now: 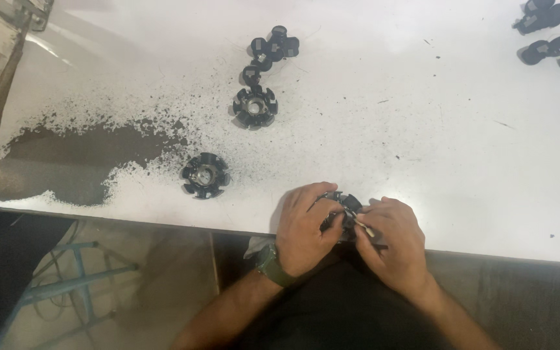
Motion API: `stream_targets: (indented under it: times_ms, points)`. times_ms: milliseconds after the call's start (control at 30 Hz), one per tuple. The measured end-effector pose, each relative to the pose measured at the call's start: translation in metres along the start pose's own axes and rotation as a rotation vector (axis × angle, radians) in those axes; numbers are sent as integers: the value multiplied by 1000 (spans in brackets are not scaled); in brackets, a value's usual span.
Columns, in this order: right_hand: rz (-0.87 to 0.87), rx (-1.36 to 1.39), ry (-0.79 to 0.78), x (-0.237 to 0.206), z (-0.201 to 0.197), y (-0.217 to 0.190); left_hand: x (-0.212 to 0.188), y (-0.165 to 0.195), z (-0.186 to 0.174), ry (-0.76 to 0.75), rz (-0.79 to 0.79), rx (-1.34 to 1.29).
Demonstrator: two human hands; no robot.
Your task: The person sits at a workbench and repeatedly assembles small black sprocket-like rotor parts, pressing small light-colored inserts into each rotor by hand and placing finished rotors aside while moving unassembled parts within reach.
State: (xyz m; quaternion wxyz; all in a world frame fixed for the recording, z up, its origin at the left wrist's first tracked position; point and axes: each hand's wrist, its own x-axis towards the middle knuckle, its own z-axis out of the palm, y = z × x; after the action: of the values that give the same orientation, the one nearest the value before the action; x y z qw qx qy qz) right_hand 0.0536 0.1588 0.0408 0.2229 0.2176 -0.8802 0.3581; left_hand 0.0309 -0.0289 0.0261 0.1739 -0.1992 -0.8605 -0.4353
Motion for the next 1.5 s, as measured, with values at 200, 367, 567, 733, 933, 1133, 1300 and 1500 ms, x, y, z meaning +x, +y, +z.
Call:
stream_targets:
  times_ms: [200,367,567,733,933,1133,1300,1500]
  points:
    - [3,-30,2,1,2,0,-4,-1,4,16,-9,-1]
    - [18,5,-79,8,-2,0,1,1,1,35,30,16]
    - [64,-1,-93,15,-6,-2,4,10,-6,-88,-20,-20]
    - [58,-66,-122,13,-6,-2,6,11,0,-62,2,-1]
    - [61,-80,-102,8,-3,4,4,8,5,-11,-40,-23]
    - [48,-77,-101,9,-3,3,6,3,-1,12,6,15]
    - [55,-33,-110,15,-5,0,8,5,-3,-41,19,17]
    - [79,3,-136,19,-8,-1,10,8,2,-42,13,-21]
